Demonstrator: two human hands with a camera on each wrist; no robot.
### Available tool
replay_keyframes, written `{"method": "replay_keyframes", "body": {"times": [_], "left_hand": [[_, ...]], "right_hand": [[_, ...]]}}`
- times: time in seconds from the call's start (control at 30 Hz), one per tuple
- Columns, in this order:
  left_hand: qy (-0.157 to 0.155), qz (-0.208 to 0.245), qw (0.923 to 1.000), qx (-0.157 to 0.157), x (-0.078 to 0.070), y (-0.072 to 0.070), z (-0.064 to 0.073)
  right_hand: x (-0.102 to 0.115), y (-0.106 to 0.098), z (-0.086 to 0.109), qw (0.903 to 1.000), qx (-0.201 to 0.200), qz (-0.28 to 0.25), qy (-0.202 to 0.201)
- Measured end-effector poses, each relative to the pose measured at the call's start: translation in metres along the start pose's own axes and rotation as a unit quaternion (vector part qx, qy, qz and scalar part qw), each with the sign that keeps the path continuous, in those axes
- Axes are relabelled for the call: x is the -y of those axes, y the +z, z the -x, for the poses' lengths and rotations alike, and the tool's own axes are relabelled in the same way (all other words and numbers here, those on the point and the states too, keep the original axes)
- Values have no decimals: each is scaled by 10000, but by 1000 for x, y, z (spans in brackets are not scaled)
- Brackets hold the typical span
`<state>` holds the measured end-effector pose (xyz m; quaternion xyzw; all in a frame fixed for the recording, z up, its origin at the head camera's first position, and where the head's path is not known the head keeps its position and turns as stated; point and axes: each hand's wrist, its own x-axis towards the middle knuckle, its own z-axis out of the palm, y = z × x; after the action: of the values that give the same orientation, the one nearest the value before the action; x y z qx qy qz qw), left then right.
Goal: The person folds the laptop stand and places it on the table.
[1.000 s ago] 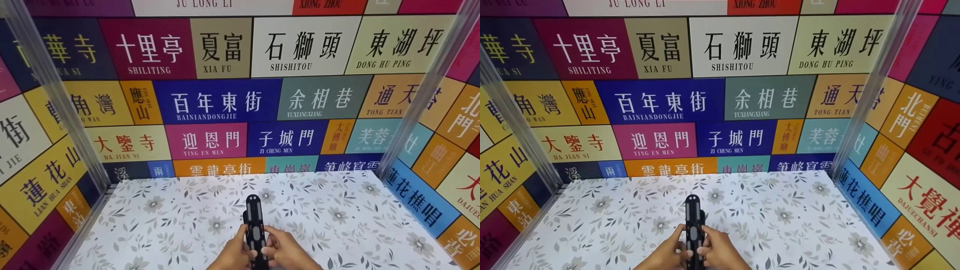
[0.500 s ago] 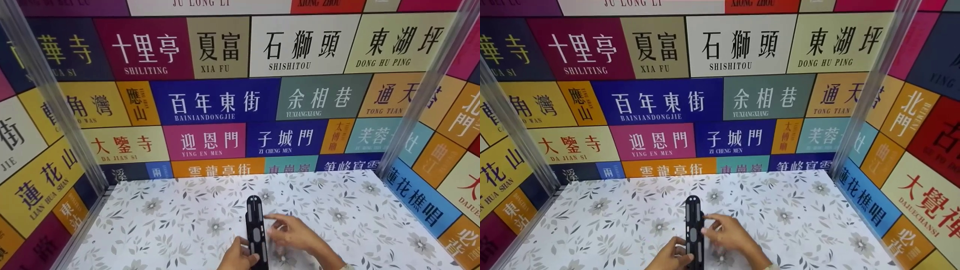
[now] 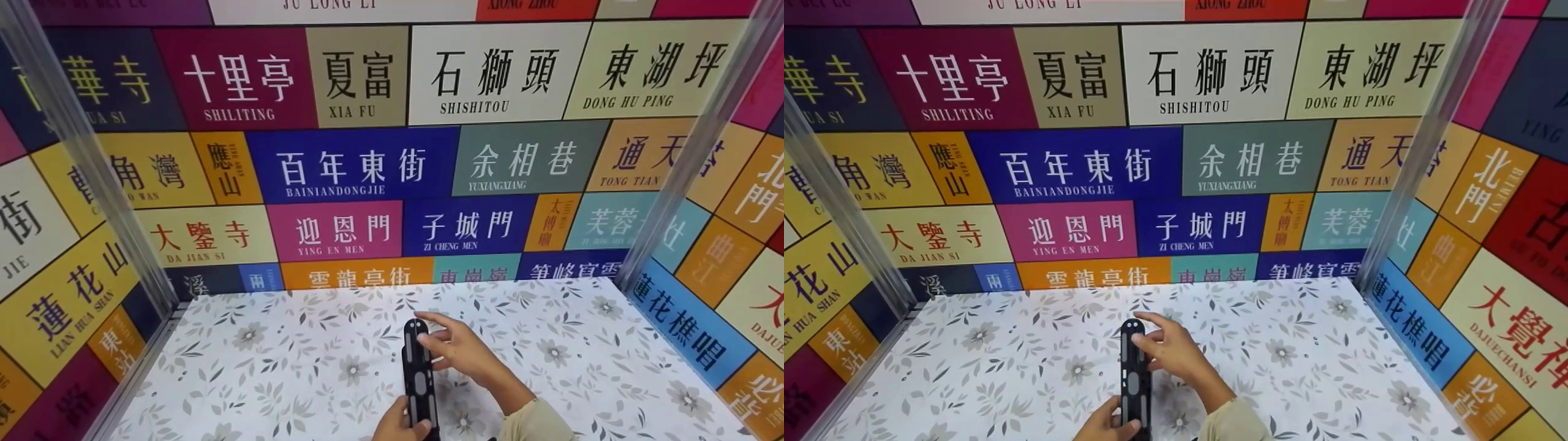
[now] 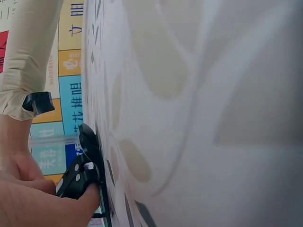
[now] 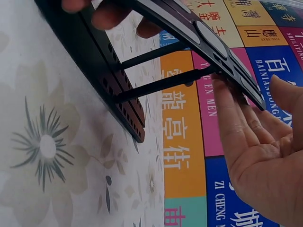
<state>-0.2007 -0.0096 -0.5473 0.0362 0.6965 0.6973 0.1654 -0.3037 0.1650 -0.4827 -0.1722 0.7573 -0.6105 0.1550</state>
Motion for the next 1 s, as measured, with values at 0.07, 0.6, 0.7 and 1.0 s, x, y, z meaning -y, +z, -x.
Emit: {"method": "replay_keyframes", "body": {"times": [0.07,0.6,0.7,1.0], "left_hand": [[-127,119,9998,33,1,0,-1],[-222,239,9994,61,-3,-2,0],[-273,110,9996,-36,-5,-1,0],[-317,-14,9995,-14,-7,-2,0]], "right_hand": [[-1,1,-2,10000,11,-1,-89],[-2,7,-4,9993,-354,150,-29],[0,8,-3,9989,-448,142,-31],[1,15,1,9946,-834,603,-106]]}}
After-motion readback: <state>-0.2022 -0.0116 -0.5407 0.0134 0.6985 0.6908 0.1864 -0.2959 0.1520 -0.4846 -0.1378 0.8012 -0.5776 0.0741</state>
